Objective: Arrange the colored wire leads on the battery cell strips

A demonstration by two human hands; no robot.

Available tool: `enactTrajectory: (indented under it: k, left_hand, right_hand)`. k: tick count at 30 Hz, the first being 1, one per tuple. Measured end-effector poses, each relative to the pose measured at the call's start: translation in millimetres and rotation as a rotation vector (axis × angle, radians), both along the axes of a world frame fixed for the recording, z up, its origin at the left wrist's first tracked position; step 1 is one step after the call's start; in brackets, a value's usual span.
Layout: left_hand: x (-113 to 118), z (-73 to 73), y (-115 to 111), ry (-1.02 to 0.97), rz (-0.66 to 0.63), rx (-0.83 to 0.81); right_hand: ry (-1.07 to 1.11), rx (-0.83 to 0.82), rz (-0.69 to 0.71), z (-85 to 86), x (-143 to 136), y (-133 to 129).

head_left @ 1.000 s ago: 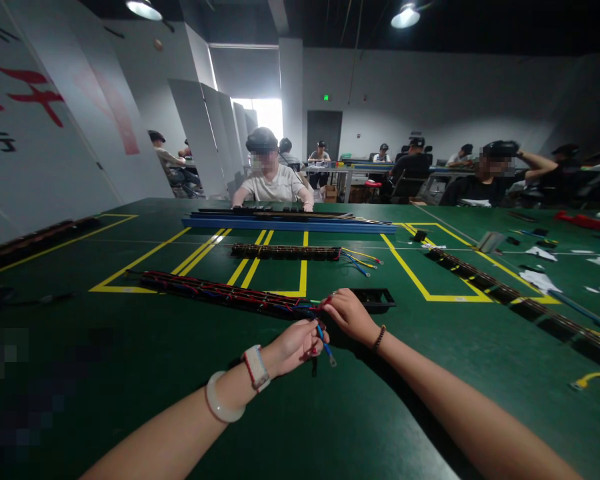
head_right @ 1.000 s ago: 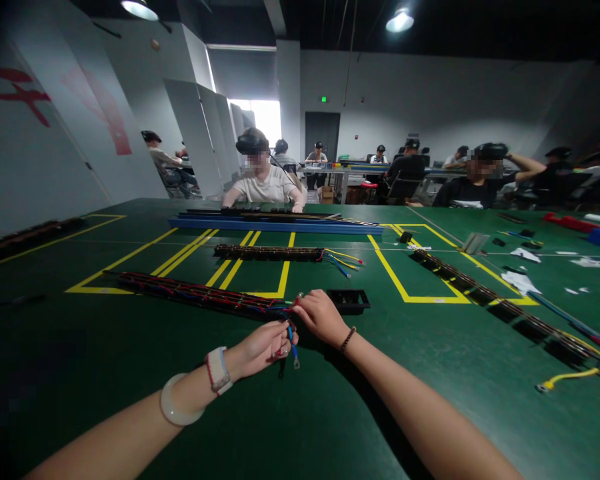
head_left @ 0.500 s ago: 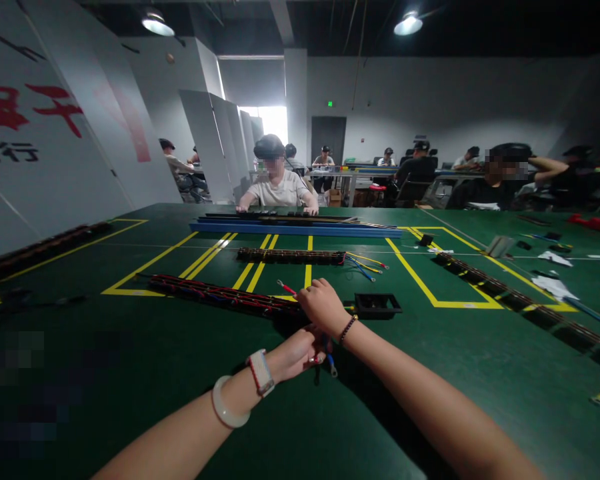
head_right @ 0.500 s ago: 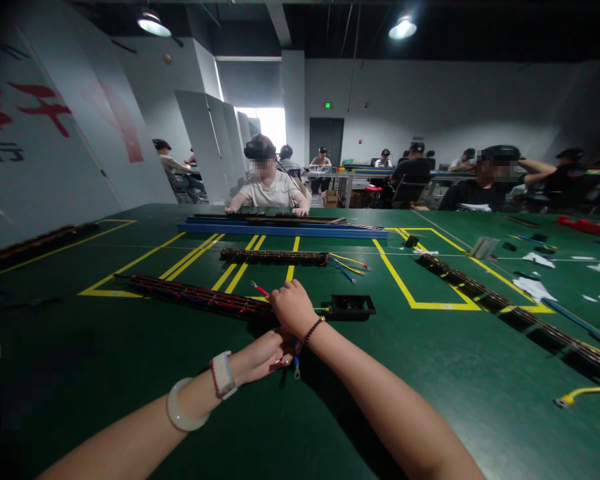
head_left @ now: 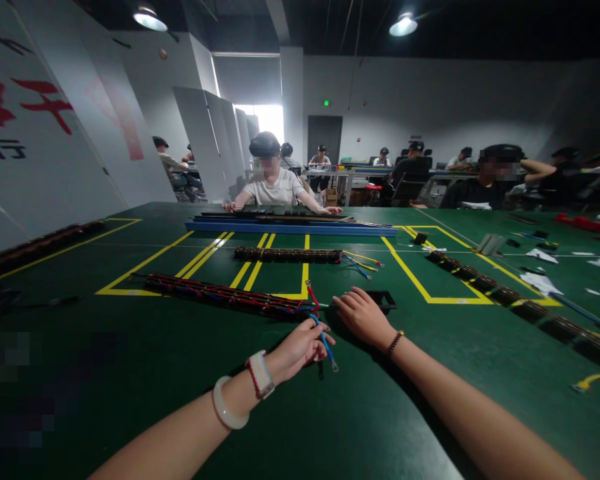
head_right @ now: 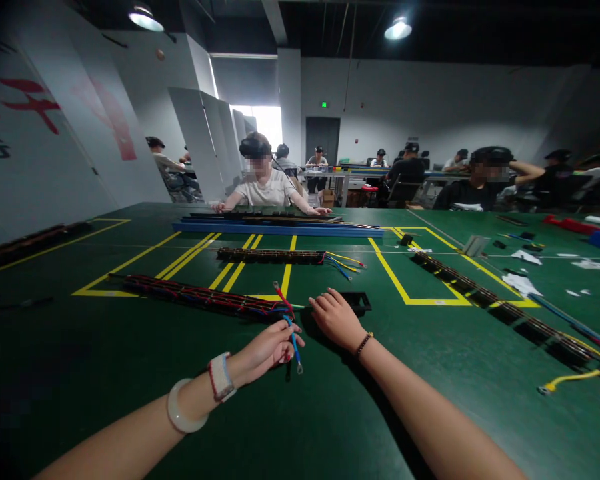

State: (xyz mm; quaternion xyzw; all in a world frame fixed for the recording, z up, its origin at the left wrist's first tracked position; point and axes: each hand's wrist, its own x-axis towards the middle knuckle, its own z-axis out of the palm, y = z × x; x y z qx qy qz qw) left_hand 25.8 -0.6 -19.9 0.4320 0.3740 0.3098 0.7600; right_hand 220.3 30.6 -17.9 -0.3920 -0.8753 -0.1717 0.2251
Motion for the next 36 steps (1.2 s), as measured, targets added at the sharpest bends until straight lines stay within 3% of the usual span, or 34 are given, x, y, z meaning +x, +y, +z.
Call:
enactTrajectory:
  k: [4,12,17,20,24,31,33,36]
  left_hand:
    - [-4,4.5,3,0.143,-0.052,0.081]
    - [-18,10.3,17,0.496,-0.173,0.287]
    - [-25,14.6,25,0.586,-0.206,0.379]
    - [-26,17.8,25,0.577,-0.226,0.35]
    - [-20,14.4,21,0.398,-0.251,0.149]
    - [-19,4.4,20,0.212,-0.217,0.073]
    - [-21,3.9,20,0.183,-0.223,0.072]
    - [-22,4.0,21,0.183,-0.228,0.065]
  right_hand:
    - [0.011,-0.044,-0.032,-8.6,6,6]
    - [0.01,-0.074,-0.055,-6.5,3,8]
    - [0.027,-0.093,-0.054,-6.8,4,8]
    - [0.071,-0.096,-0.048,-5.3,3,7]
    - [0.251,-0.135,0.026,5.3,-8,-1]
    - [0.521,-0.468,0.334,38.7,-47,-32]
    - [0.571,-0.495,0.329,45.3,-52,-37]
    - [0.635,-0.461,0.191,53.5,-47,-34]
